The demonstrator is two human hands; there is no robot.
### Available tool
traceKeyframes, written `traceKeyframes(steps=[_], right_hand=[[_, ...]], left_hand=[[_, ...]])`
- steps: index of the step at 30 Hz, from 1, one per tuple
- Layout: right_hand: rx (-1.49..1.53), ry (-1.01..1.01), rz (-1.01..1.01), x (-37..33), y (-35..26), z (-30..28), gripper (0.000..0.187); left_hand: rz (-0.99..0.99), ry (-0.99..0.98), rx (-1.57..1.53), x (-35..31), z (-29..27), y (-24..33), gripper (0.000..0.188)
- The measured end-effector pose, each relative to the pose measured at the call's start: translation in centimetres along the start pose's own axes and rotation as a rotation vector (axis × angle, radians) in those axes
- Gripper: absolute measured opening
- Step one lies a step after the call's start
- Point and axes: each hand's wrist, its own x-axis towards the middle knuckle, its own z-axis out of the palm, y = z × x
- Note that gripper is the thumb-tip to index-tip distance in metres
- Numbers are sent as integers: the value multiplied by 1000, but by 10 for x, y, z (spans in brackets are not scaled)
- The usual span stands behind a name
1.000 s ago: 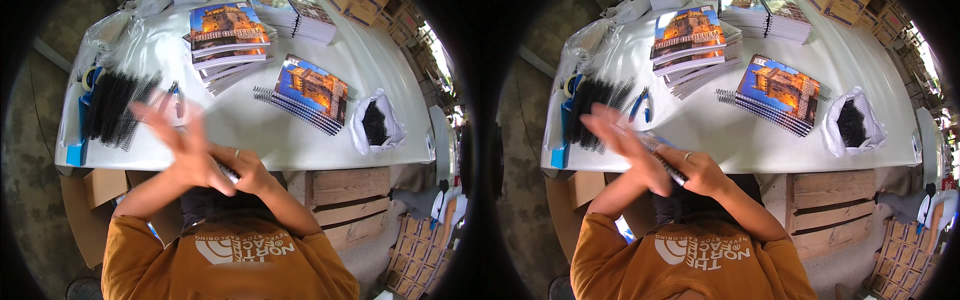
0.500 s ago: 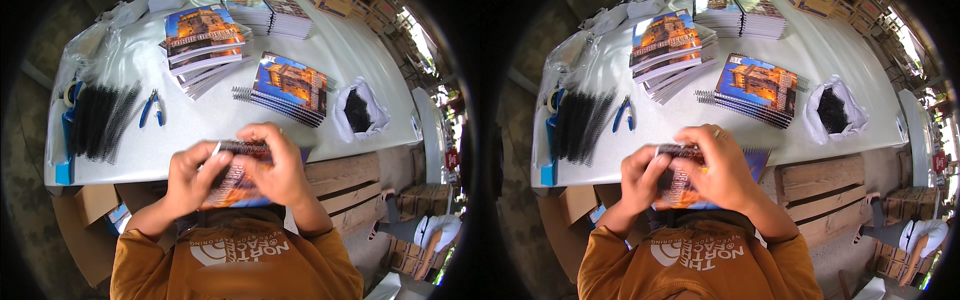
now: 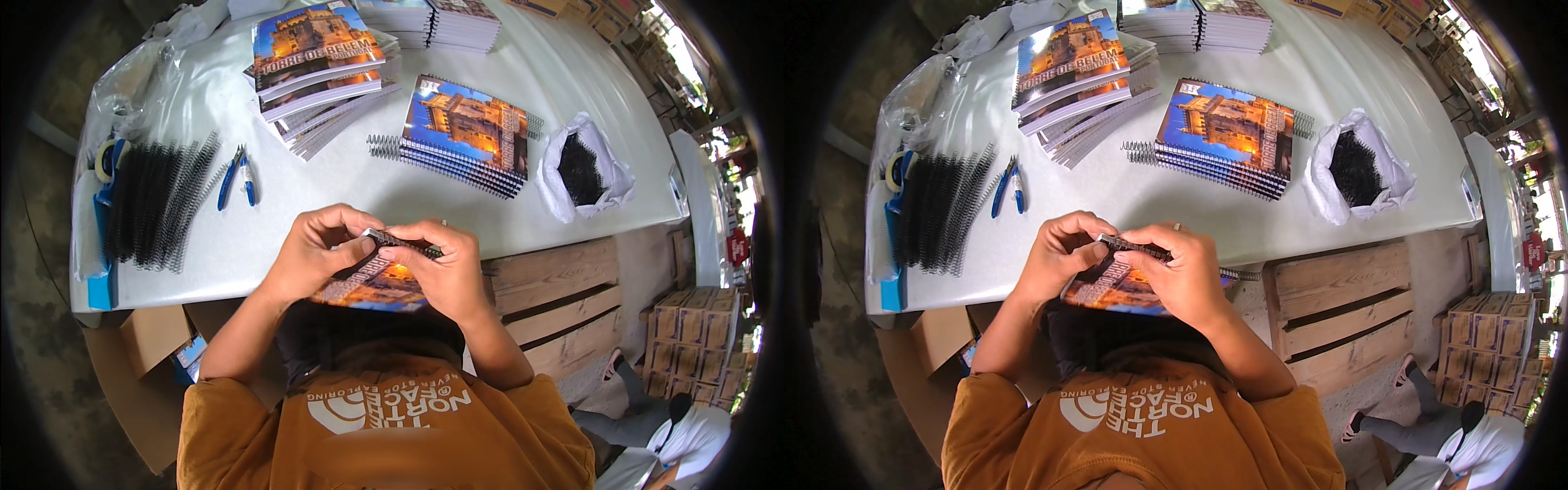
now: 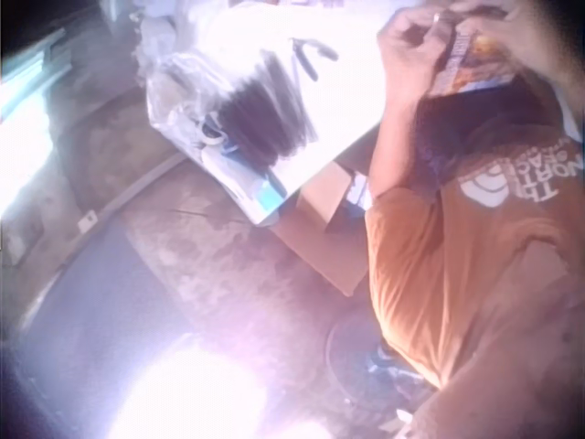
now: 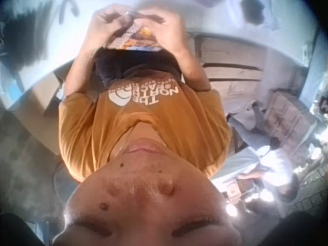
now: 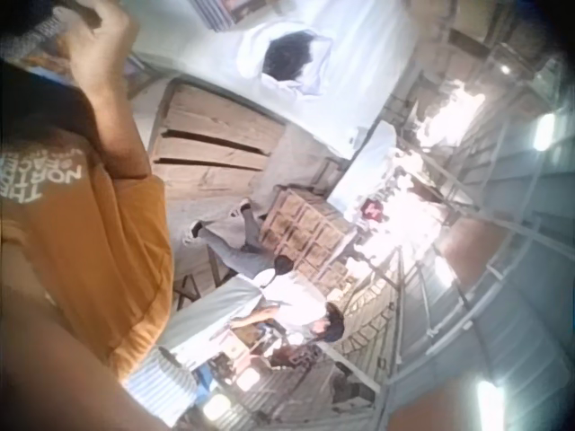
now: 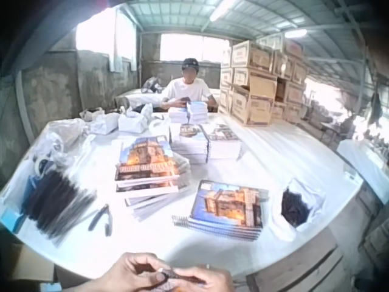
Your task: The person binds booklets by manually threading a plastic spiral coil through pre-punched holes in the pages, crimping the ends of the coil, and stacking the finished booklets on a table.
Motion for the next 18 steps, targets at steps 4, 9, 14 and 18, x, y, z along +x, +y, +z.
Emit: traceKeyframes(steps=[4, 9, 14, 18], right_hand=[[-48, 22, 26, -2, -6, 1, 17], [-285, 55, -55, -6, -4, -9, 21], [-379, 555, -418, 17, -22, -76, 24], [-116, 1015, -436, 44, 28, -120, 50]], left_hand=[[-1, -134, 309, 16, -8, 8, 12], [-39, -177, 353, 31, 2, 6, 9], [286, -7, 722, 56, 32, 19, 21], [512, 431, 375, 140, 65, 12, 33]])
